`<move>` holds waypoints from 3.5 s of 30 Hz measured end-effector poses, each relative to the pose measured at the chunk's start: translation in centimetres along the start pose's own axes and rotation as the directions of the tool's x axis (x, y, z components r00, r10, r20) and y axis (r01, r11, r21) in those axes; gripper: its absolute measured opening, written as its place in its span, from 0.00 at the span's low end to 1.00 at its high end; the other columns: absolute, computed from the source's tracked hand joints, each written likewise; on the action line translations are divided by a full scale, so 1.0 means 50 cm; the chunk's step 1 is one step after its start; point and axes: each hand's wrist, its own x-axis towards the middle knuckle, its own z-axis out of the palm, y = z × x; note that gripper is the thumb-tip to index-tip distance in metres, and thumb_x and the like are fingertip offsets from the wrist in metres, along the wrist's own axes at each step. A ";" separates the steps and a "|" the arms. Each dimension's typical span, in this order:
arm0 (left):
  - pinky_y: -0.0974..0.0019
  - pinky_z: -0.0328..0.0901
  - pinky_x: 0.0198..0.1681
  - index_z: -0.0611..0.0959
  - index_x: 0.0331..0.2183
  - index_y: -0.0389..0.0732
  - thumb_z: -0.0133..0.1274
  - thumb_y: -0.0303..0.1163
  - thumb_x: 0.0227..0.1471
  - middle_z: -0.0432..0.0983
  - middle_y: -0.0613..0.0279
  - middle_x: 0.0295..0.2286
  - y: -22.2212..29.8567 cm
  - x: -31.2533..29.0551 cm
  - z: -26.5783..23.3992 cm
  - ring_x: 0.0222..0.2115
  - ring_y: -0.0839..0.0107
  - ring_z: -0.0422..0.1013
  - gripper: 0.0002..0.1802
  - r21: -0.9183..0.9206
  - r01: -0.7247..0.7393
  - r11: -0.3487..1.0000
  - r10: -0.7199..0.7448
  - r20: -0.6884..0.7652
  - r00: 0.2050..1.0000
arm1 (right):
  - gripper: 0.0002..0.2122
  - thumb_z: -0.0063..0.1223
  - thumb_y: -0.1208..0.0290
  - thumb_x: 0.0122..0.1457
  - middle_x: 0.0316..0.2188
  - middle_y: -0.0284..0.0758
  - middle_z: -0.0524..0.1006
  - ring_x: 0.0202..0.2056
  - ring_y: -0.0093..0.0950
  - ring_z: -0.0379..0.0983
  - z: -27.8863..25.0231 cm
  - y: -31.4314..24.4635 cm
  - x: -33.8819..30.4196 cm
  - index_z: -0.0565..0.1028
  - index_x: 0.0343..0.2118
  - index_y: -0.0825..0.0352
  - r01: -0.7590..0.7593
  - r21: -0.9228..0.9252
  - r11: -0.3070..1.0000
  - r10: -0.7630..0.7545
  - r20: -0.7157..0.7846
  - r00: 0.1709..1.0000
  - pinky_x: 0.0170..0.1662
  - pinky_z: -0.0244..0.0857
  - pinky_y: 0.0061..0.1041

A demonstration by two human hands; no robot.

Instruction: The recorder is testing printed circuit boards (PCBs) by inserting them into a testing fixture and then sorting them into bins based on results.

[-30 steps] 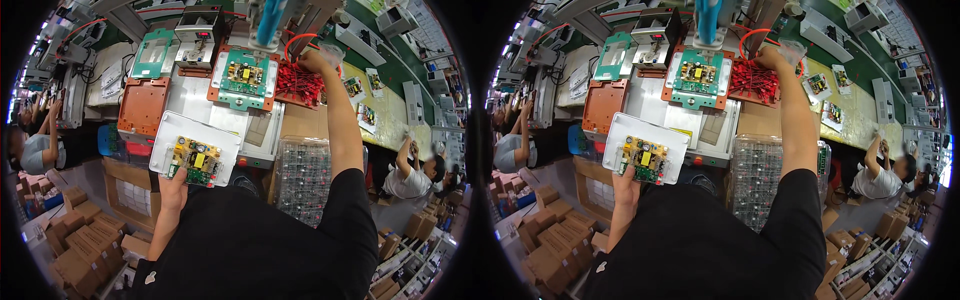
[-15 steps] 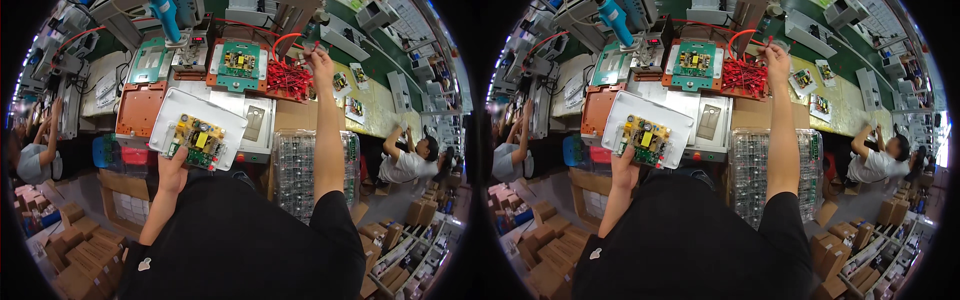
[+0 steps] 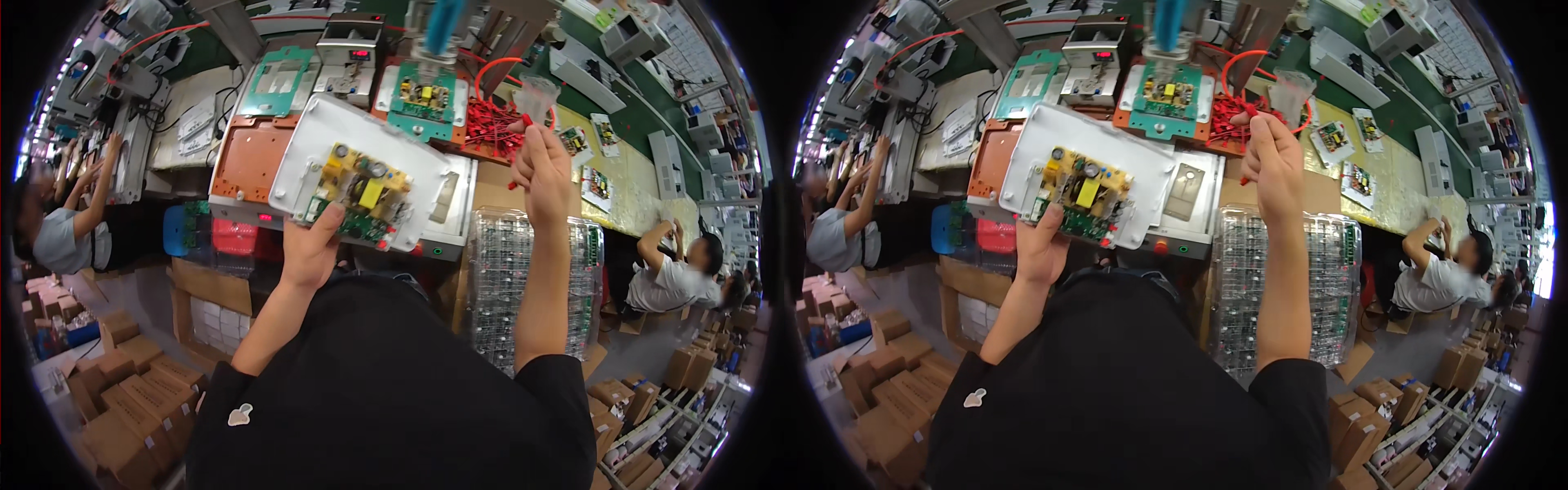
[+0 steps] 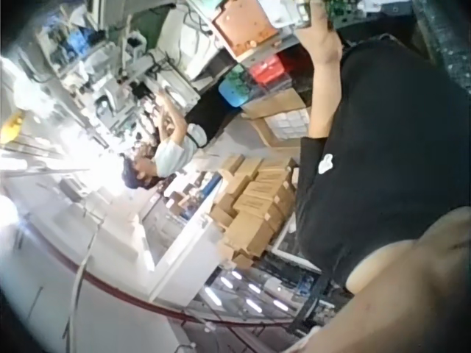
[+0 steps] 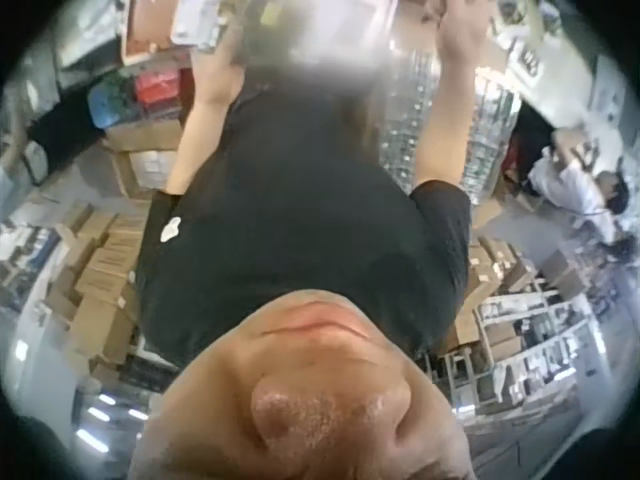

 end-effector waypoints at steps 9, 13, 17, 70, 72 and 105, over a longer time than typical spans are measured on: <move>0.68 0.65 0.50 0.74 0.52 0.33 0.61 0.27 0.54 0.76 0.61 0.44 0.010 0.030 0.094 0.44 0.73 0.72 0.25 0.231 -0.276 0.933 0.276 0.031 0.961 | 0.05 0.57 0.79 0.57 0.18 0.33 0.72 0.19 0.21 0.64 0.136 -0.066 -0.103 0.79 0.35 0.74 0.418 -0.651 0.634 -0.292 0.299 0.909 0.23 0.55 0.22; 0.68 0.66 0.48 0.75 0.49 0.30 0.63 0.29 0.53 0.76 0.60 0.42 0.020 0.018 0.095 0.42 0.72 0.72 0.24 0.432 -0.481 0.763 0.465 0.151 0.872 | 0.04 0.57 0.78 0.57 0.19 0.38 0.73 0.18 0.27 0.67 0.148 -0.053 -0.089 0.79 0.31 0.73 0.508 -0.730 0.458 -0.377 0.358 0.854 0.24 0.59 0.25; 0.67 0.67 0.47 0.76 0.47 0.28 0.63 0.30 0.53 0.77 0.57 0.41 0.017 0.005 0.088 0.41 0.70 0.73 0.24 0.456 -0.579 0.676 0.535 0.236 0.811 | 0.04 0.57 0.77 0.57 0.20 0.39 0.74 0.19 0.27 0.68 0.155 -0.054 -0.087 0.78 0.31 0.73 0.526 -0.720 0.452 -0.414 0.353 0.839 0.25 0.61 0.25; 0.61 0.71 0.49 0.68 0.57 0.32 0.49 0.35 0.63 0.75 0.50 0.47 -0.095 0.065 0.041 0.46 0.65 0.73 0.26 0.626 0.322 0.710 -0.663 0.439 0.606 | 0.16 0.41 0.72 0.64 0.47 0.42 0.75 0.44 0.37 0.75 -0.306 0.202 -0.162 0.66 0.53 0.72 0.148 0.406 0.902 0.158 -0.627 0.763 0.41 0.74 0.39; 0.61 0.70 0.49 0.69 0.57 0.31 0.50 0.33 0.62 0.75 0.49 0.47 -0.069 0.045 0.016 0.46 0.65 0.73 0.25 0.642 0.307 0.702 -0.660 0.425 0.620 | 0.16 0.40 0.69 0.66 0.52 0.46 0.72 0.49 0.43 0.73 -0.516 0.213 -0.108 0.66 0.54 0.70 0.306 0.280 0.910 0.037 -0.790 0.612 0.48 0.72 0.46; 0.54 0.70 0.44 0.78 0.47 0.39 0.49 0.28 0.52 0.77 0.50 0.41 0.270 0.591 -1.043 0.41 0.52 0.74 0.18 0.815 -0.310 -0.489 0.241 0.468 0.850 | 0.21 0.59 0.61 0.58 0.28 0.44 0.78 0.25 0.35 0.77 0.329 0.088 -0.276 0.71 0.43 0.75 -0.583 -0.089 0.808 0.590 0.097 0.802 0.28 0.73 0.29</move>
